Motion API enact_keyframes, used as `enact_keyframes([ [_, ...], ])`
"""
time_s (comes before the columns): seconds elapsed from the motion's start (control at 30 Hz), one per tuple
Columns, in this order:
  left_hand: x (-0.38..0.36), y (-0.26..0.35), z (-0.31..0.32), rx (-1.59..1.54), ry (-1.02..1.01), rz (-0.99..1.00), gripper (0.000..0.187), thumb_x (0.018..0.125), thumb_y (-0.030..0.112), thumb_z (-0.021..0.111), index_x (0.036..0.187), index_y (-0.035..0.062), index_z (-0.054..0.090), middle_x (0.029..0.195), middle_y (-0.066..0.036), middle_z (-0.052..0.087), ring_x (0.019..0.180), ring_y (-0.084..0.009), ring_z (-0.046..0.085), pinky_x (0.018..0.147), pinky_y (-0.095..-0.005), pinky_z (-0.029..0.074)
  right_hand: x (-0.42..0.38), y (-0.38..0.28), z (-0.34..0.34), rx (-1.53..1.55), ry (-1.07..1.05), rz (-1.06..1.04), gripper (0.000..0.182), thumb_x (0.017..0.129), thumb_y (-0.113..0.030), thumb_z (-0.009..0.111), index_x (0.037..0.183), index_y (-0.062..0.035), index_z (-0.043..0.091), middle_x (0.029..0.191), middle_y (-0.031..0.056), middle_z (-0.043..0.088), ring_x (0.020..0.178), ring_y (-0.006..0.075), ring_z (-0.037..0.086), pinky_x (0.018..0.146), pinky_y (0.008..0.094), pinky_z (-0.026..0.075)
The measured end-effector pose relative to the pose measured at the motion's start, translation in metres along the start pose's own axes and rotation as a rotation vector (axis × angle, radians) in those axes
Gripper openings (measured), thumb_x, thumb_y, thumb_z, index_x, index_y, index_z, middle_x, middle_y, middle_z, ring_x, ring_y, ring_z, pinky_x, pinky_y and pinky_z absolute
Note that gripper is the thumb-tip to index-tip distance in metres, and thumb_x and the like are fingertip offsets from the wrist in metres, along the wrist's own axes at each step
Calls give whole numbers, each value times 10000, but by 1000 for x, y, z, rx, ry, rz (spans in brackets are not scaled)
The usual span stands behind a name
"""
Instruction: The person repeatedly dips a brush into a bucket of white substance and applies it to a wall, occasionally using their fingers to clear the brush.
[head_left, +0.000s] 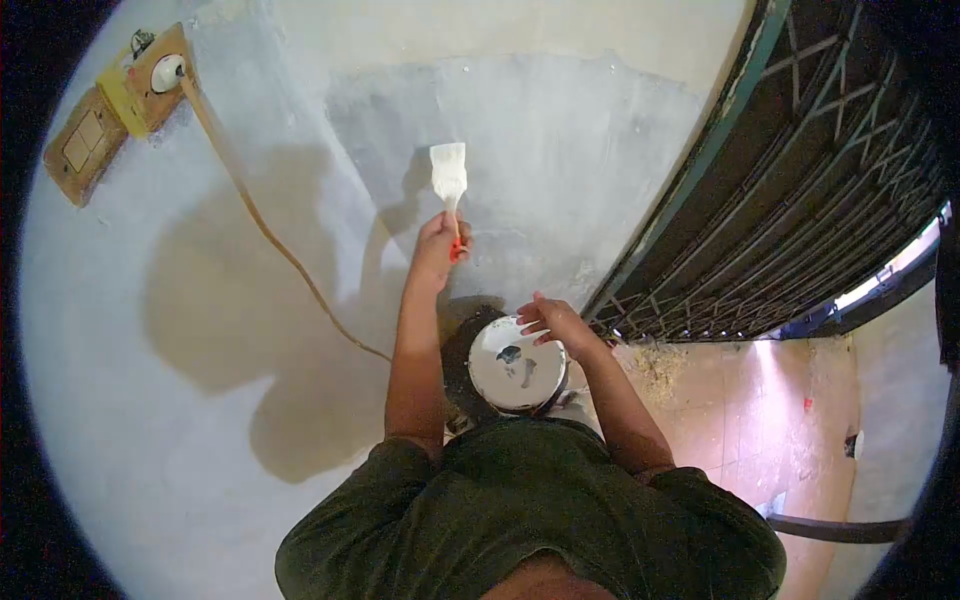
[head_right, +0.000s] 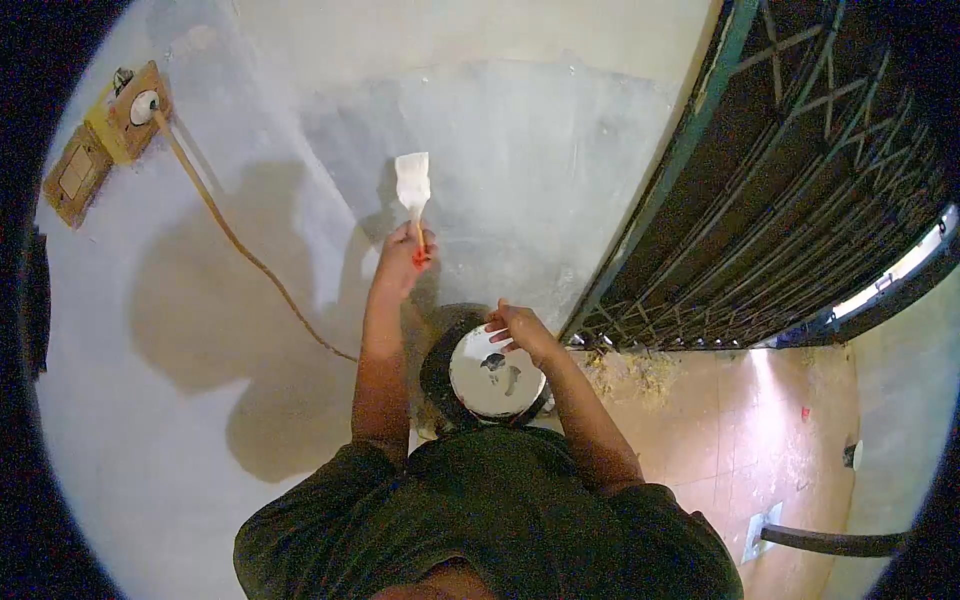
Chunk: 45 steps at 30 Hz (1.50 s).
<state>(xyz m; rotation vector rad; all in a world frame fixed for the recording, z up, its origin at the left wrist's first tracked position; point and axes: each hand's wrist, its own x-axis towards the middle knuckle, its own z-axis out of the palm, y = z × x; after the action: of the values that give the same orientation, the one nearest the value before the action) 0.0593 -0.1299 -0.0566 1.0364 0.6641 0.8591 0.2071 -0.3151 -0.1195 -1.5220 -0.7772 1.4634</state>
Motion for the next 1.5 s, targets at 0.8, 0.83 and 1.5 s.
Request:
enact_keyframes([
  [0.8,67,-43,-16,72,93,-263,145,840,166,476,783,60,556,564,34,471,390,-40,343,322,-200,206,13,-12,-37,-138,-132,26,575,920,-489,345,1103,22,536,1003,145,615,858,234,617,702,359,494],
  [0.83,59,-16,-6,154,87,-241,166,859,177,471,778,59,554,560,34,465,390,-40,344,323,-195,205,14,-10,-39,-145,-160,29,576,919,-490,346,1108,21,534,1008,150,614,869,240,616,707,365,494],
  [1.5,141,-37,-58,-395,-296,-108,147,847,267,460,859,133,518,540,25,419,384,-101,342,352,-239,273,16,-19,-8,-196,-268,56,559,915,-472,377,1146,15,526,1022,140,615,890,247,609,754,375,485],
])
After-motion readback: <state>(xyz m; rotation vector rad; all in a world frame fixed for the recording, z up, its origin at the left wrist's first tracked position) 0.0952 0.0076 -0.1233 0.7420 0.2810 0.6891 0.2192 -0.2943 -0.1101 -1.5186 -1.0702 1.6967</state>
